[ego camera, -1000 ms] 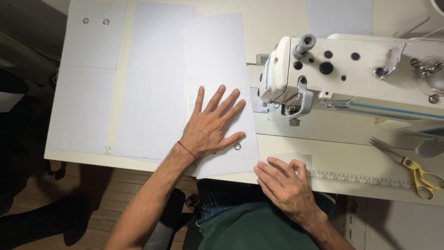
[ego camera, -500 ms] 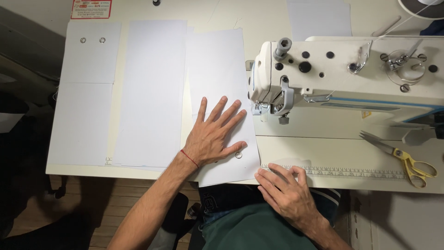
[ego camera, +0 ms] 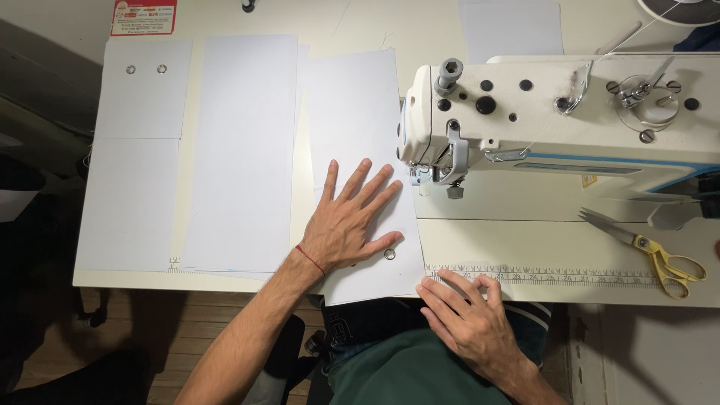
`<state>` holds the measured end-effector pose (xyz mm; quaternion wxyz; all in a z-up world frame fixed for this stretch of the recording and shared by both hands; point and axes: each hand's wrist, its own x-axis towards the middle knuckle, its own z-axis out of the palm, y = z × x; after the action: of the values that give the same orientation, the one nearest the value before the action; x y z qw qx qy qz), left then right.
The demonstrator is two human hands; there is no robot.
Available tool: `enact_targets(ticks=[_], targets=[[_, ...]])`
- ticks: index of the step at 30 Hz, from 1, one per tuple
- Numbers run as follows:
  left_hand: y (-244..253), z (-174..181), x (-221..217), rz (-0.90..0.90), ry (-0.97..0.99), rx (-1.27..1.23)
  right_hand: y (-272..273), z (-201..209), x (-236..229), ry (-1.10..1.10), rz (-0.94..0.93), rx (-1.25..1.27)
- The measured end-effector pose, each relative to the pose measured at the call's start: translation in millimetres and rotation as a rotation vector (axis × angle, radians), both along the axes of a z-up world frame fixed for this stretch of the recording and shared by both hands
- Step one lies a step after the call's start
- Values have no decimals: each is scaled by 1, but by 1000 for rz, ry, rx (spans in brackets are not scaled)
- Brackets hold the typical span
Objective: Cut and trim white leather pieces with grommets using scissors at a sewing station
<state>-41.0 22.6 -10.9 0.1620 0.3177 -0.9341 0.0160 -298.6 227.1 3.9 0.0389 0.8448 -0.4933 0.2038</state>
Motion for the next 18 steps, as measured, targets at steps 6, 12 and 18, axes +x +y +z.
enact_targets(ticks=[6, 12, 18], targets=[[-4, -4, -1, -10, -3, -1, 2, -1, 2, -7, -30, 18], [-14, -3, -5, -39, 2, 10, 3, -5, 4, 13, -70, -1], [-25, -2, -6, -57, 0, 16, -1, -6, 6, 48, -92, 2]])
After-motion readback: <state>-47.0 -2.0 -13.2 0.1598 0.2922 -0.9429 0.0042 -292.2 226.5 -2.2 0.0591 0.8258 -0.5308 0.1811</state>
